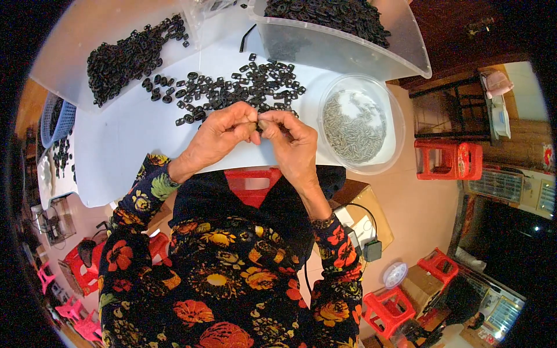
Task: The person assembles components by picking up metal pins from a plastic bowl, inserting them into black plastic pieces, and pressing the parts together by hand.
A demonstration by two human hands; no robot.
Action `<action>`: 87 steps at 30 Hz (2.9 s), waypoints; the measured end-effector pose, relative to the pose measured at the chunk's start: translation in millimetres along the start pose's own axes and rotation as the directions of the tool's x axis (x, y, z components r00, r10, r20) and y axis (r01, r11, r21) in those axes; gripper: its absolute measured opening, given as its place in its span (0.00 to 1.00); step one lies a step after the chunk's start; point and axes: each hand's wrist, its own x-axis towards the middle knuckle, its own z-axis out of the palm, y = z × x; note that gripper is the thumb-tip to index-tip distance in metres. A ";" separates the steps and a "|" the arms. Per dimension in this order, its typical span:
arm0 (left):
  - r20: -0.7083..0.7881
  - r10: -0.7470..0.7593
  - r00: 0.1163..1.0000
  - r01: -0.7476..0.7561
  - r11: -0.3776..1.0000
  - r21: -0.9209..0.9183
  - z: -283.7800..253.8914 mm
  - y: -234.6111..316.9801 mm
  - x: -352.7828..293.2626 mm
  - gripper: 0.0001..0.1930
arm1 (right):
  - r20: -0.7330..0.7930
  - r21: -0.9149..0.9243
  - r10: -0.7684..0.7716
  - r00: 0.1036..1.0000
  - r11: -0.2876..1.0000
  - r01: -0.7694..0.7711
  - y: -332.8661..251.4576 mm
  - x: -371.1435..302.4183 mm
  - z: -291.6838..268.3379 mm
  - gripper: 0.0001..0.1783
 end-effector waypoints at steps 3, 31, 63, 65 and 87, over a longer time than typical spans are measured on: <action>-0.018 -0.004 1.000 0.003 0.998 -0.063 0.3 0.4 -1.8 0.04 | 0.014 -0.007 -0.013 1.000 1.000 0.013 0.1 1.8 0.3 0.03; -0.143 0.083 0.986 -0.088 0.996 -0.029 9.8 -3.9 -5.6 0.05 | -0.111 0.038 0.000 0.994 0.999 0.005 -9.4 -4.0 20.2 0.04; 0.029 0.399 0.916 -0.250 0.515 0.820 -67.9 31.0 -25.1 0.10 | -0.071 0.022 -0.130 0.989 0.991 0.132 1.4 -11.0 11.8 0.06; -0.147 0.209 0.967 -0.103 0.847 0.522 -55.1 35.7 -26.5 0.07 | -0.065 0.015 -0.149 0.987 0.989 0.150 0.8 -10.1 13.1 0.06; -0.036 0.324 0.945 -0.261 0.818 0.513 10.1 25.9 -5.4 0.24 | -0.029 0.337 -0.070 0.997 0.938 0.075 -1.0 -4.6 6.5 0.05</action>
